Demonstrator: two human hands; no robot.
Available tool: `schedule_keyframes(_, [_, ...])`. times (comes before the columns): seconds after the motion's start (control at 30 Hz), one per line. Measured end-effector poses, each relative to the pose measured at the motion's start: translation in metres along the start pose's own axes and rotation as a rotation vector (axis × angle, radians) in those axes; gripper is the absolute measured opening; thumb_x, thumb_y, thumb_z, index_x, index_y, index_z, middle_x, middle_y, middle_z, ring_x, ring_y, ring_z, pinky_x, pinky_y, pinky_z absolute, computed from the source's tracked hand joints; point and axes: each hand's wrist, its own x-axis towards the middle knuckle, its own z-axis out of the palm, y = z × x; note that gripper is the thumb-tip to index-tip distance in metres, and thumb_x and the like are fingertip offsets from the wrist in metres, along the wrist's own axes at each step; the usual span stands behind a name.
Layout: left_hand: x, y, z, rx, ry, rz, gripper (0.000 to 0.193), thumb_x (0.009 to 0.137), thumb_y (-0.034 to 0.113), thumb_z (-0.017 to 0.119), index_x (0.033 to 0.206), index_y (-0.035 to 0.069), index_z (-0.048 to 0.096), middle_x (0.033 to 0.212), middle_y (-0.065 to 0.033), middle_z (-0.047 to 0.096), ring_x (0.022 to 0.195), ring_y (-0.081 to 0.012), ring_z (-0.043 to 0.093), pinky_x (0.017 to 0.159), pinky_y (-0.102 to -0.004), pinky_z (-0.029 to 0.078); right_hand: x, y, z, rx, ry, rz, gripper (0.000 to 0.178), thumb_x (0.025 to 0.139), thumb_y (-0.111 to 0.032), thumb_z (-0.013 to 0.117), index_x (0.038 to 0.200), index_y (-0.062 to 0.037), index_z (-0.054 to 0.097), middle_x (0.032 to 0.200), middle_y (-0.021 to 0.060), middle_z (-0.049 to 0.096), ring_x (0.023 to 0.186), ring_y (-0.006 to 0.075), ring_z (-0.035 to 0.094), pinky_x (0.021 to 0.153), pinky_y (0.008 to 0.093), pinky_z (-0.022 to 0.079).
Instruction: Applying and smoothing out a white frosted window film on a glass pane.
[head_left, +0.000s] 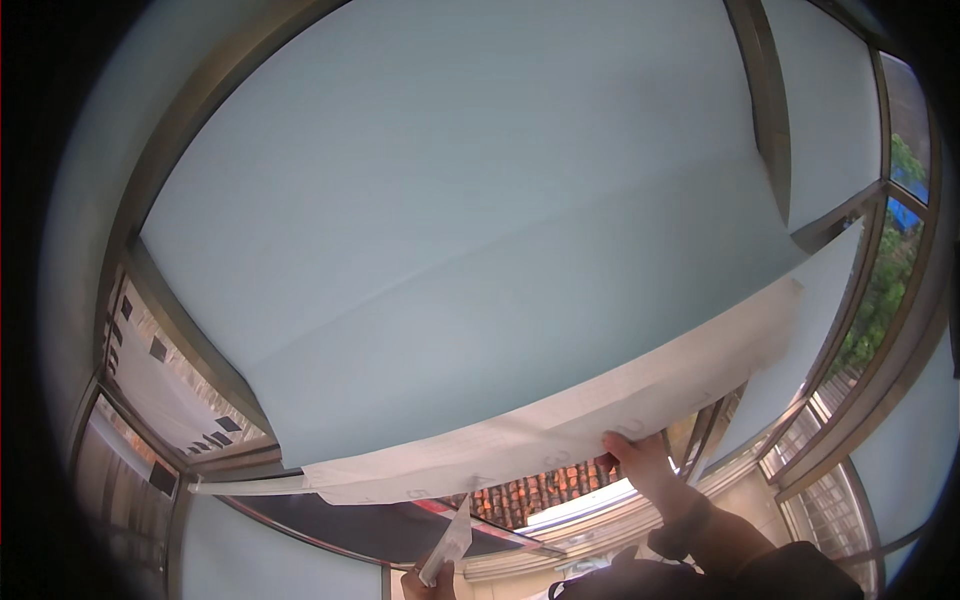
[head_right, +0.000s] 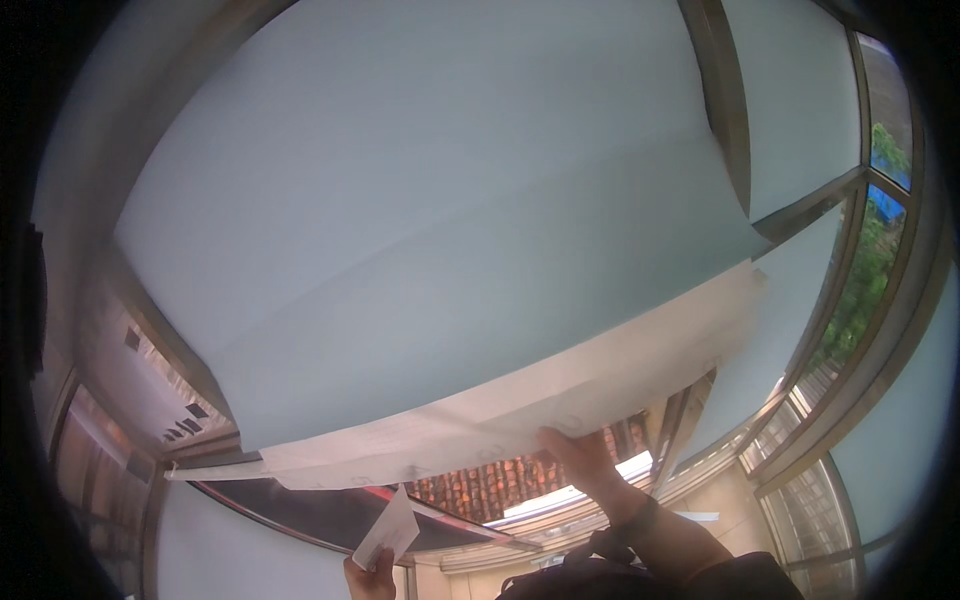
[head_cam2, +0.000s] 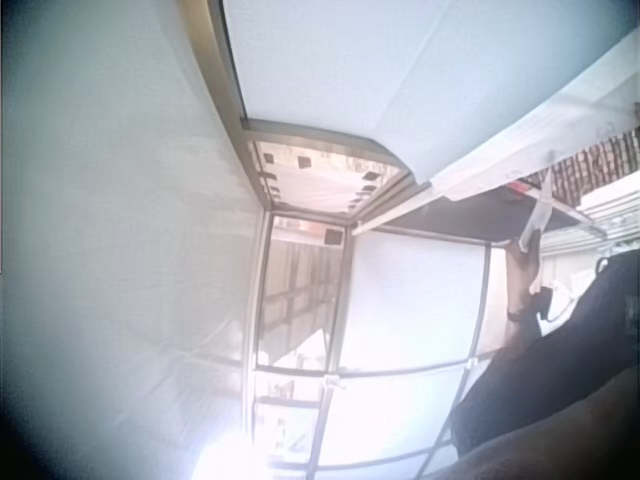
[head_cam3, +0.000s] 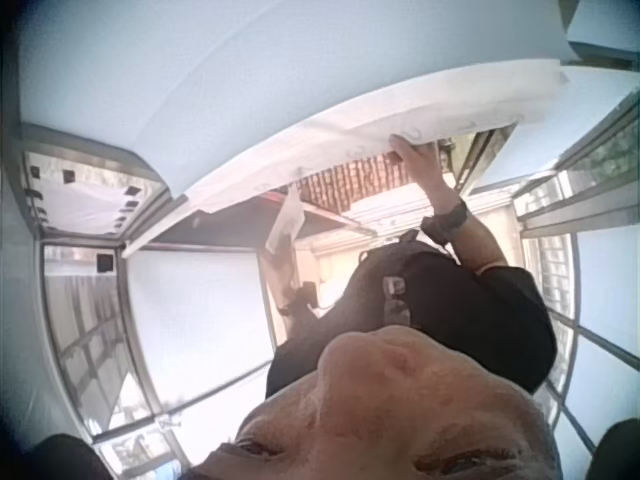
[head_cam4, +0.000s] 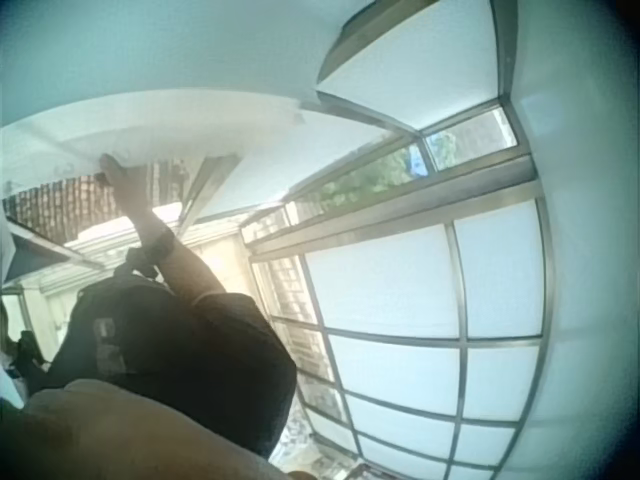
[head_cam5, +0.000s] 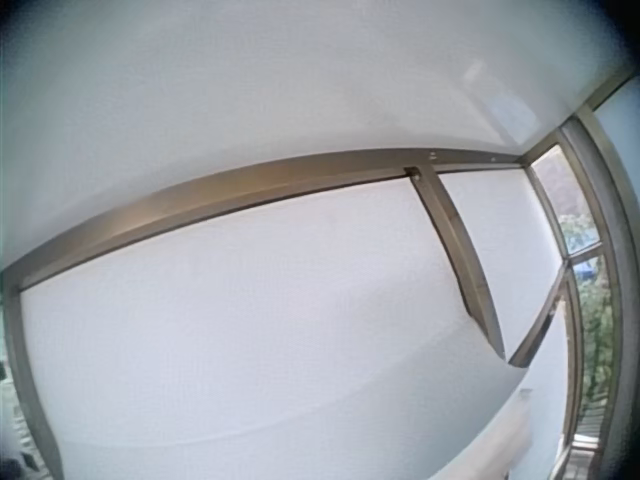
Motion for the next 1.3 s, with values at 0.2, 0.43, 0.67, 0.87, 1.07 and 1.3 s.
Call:
schedule_keyframes(0.2, [0.000, -0.023, -0.004, -0.036, -0.007, -0.044, 0.050, 0.090, 0.009, 0.070, 0.132, -0.008, 0.049, 0.121, -0.0180, 0.061, 0.107, -0.0248, 0.057, 0.092, -0.0349, 0.048, 0.000, 0.005, 0.003, 0.002, 0.153, 0.071, 0.014, 0.087, -0.006, 0.064, 0.100, 0.0013, 0.063, 0.077, 0.0063, 0.065, 0.063, 0.0130, 0.063, 0.055, 0.0269, 0.051])
schedule_keyframes(0.43, [-0.004, -0.015, -0.002, 0.018, 0.064, -0.040, 0.050, 0.088, 0.008, 0.072, 0.131, -0.007, 0.051, 0.115, -0.0172, 0.064, 0.103, -0.0214, 0.060, 0.086, -0.0326, 0.051, -0.004, 0.010, -0.002, 0.004, 0.114, -0.002, 0.012, 0.086, -0.003, 0.064, 0.097, 0.0008, 0.061, 0.078, 0.0062, 0.064, 0.061, 0.0135, 0.063, 0.053, 0.0265, 0.050])
schedule_keyframes(0.67, [-0.002, -0.003, -0.006, 0.032, -0.008, -0.116, 0.049, 0.089, 0.010, 0.071, 0.131, -0.006, 0.050, 0.114, -0.0170, 0.065, 0.102, -0.0204, 0.060, 0.087, -0.0331, 0.050, -0.012, 0.022, -0.010, 0.025, 0.086, 0.036, 0.011, 0.087, -0.002, 0.063, 0.097, 0.0007, 0.060, 0.076, 0.0059, 0.062, 0.061, 0.0141, 0.061, 0.053, 0.0272, 0.049])
schedule_keyframes(0.87, [-0.005, -0.009, -0.005, -0.040, -0.014, 0.059, 0.048, 0.090, 0.014, 0.072, 0.130, -0.004, 0.051, 0.112, -0.0157, 0.066, 0.098, -0.0202, 0.062, 0.085, -0.0348, 0.052, -0.021, 0.014, -0.010, 0.039, 0.062, 0.094, 0.010, 0.090, -0.003, 0.063, 0.098, 0.0002, 0.058, 0.078, 0.0065, 0.061, 0.063, 0.0146, 0.061, 0.053, 0.0273, 0.049])
schedule_keyframes(1.07, [-0.005, 0.000, -0.009, 0.158, -0.075, -0.077, 0.052, 0.089, 0.011, 0.074, 0.132, -0.004, 0.049, 0.113, -0.0161, 0.064, 0.099, -0.0204, 0.062, 0.082, -0.0335, 0.054, -0.026, 0.023, -0.016, 0.051, 0.045, 0.125, 0.009, 0.091, -0.002, 0.062, 0.098, 0.0005, 0.058, 0.077, 0.0068, 0.061, 0.063, 0.0144, 0.060, 0.053, 0.0269, 0.049])
schedule_keyframes(1.3, [0.000, 0.004, -0.022, -0.049, -0.082, 0.097, 0.013, 0.091, 0.009, 0.068, 0.097, -0.002, 0.069, 0.080, -0.0055, 0.069, 0.073, -0.0167, 0.061, 0.062, -0.0286, 0.047, -0.029, 0.027, -0.029, -0.150, -0.027, 0.093, 0.006, 0.090, -0.001, 0.062, 0.094, 0.0019, 0.060, 0.074, 0.0076, 0.062, 0.063, 0.0146, 0.061, 0.054, 0.0274, 0.050])
